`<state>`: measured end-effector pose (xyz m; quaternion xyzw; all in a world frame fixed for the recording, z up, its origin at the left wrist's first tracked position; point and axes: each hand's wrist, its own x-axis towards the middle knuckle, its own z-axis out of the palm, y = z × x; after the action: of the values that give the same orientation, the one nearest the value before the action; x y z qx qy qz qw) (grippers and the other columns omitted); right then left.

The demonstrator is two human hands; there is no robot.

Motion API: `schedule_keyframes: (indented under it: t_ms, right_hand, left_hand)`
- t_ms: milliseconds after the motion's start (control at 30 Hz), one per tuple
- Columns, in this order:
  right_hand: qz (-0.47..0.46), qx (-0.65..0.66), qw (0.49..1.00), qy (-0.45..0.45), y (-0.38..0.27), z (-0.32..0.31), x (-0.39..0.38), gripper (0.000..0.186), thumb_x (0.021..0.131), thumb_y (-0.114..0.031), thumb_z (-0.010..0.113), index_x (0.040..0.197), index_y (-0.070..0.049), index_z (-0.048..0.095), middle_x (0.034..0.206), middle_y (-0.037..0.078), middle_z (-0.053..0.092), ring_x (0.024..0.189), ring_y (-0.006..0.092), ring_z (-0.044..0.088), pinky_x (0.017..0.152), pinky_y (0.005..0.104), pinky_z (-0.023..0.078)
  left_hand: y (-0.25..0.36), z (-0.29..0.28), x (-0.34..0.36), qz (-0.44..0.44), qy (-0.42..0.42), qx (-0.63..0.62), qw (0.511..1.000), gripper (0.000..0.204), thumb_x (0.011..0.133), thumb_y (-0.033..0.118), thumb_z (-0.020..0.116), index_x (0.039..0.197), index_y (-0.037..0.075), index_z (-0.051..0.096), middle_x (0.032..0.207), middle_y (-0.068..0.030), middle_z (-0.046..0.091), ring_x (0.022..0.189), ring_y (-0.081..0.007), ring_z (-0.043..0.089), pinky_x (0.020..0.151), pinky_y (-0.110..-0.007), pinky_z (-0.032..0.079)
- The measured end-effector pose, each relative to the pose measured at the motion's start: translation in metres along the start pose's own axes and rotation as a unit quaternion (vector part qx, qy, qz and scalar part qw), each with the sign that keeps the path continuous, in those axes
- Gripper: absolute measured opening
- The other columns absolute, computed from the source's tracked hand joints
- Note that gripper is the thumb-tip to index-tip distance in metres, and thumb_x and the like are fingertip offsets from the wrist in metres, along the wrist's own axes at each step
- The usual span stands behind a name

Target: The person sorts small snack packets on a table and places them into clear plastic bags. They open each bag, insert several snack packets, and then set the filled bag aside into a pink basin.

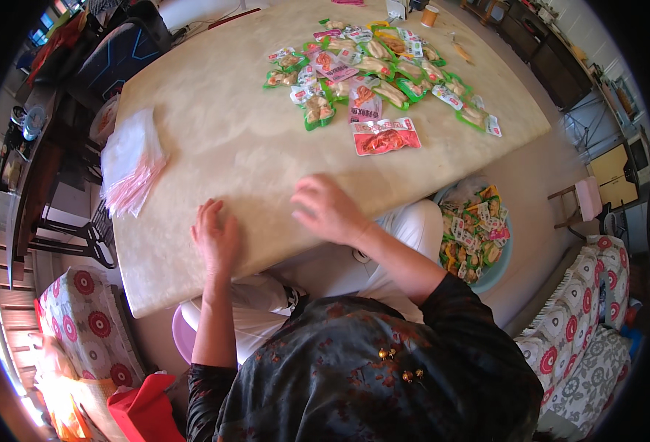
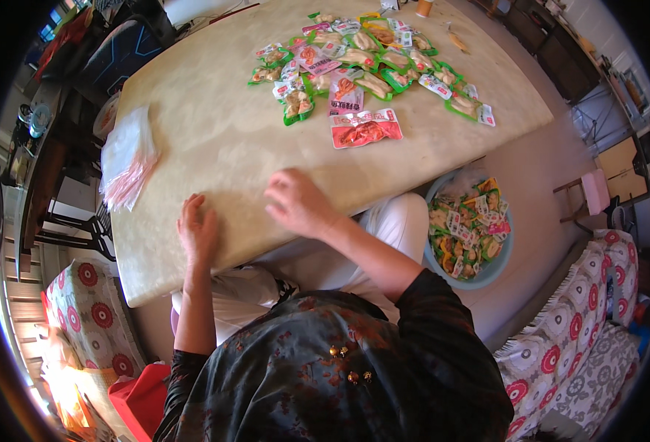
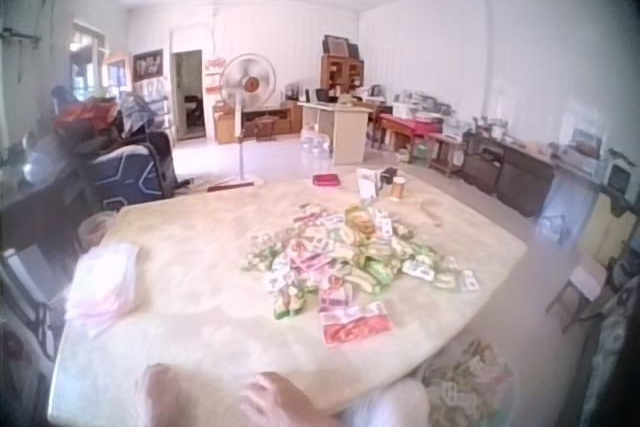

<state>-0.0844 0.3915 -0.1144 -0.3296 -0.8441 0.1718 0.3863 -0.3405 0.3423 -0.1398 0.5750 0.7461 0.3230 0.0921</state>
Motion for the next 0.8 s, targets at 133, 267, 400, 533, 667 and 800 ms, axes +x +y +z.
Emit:
schedule_keyframes:
  t_ms: [133,267,400,533,667,800]
  right_hand:
    - [0.072,-0.156,0.982,0.075,0.066,-0.075,0.007,0.035,0.073,-0.015,0.071,0.104,-0.005,0.060,0.114,0.013,0.054,0.108,0.0324,0.051,0.093,0.0420,0.043]
    - [0.080,-0.294,0.952,0.028,0.122,-0.125,0.000,0.058,0.070,-0.034,0.075,0.117,-0.006,0.059,0.120,0.017,0.055,0.111,0.0343,0.052,0.097,0.0432,0.041]
    - [0.119,-0.205,0.971,-0.032,0.138,-0.131,-0.008,0.068,0.067,-0.042,0.076,0.121,-0.006,0.057,0.119,0.018,0.055,0.110,0.0364,0.052,0.096,0.0428,0.041]
    - [0.180,-0.220,0.958,-0.039,0.126,-0.130,-0.012,0.068,0.067,-0.040,0.078,0.123,-0.008,0.056,0.110,0.016,0.054,0.106,0.0346,0.051,0.092,0.0434,0.042]
    - [0.187,-0.265,0.946,0.025,0.131,-0.138,-0.027,0.068,0.063,-0.042,0.079,0.119,-0.010,0.057,0.100,0.015,0.053,0.098,0.0343,0.051,0.086,0.0452,0.042]
    - [0.220,-0.446,0.860,0.112,0.148,-0.157,-0.040,0.064,0.069,-0.041,0.076,0.118,-0.006,0.056,0.107,0.017,0.054,0.101,0.0360,0.051,0.090,0.0458,0.042]
  left_hand:
    - [0.043,-0.003,-0.002,0.044,-0.033,0.078,0.995,0.035,0.082,0.019,0.060,0.116,0.009,0.059,0.138,-0.0117,0.048,0.134,-0.0268,0.036,0.110,-0.050,0.020]
    - [0.047,-0.001,-0.002,0.073,-0.032,0.094,0.992,0.033,0.084,0.019,0.059,0.115,0.008,0.059,0.137,-0.0133,0.048,0.133,-0.0280,0.037,0.109,-0.050,0.022]
    - [0.050,0.001,-0.001,0.091,-0.026,0.111,0.989,0.033,0.084,0.018,0.058,0.116,0.007,0.058,0.136,-0.0139,0.048,0.132,-0.0286,0.038,0.109,-0.050,0.024]
    - [0.047,0.001,-0.001,0.098,-0.024,0.115,0.988,0.035,0.083,0.017,0.058,0.117,0.007,0.058,0.135,-0.0142,0.048,0.132,-0.0294,0.038,0.109,-0.049,0.024]
    - [0.048,0.000,0.000,0.101,-0.023,0.114,0.988,0.035,0.083,0.016,0.058,0.117,0.006,0.057,0.134,-0.0146,0.049,0.131,-0.0302,0.039,0.108,-0.049,0.025]
    - [0.047,0.001,-0.001,0.113,-0.018,0.109,0.987,0.035,0.083,0.016,0.058,0.117,0.006,0.057,0.134,-0.0149,0.048,0.131,-0.0303,0.039,0.108,-0.050,0.025]
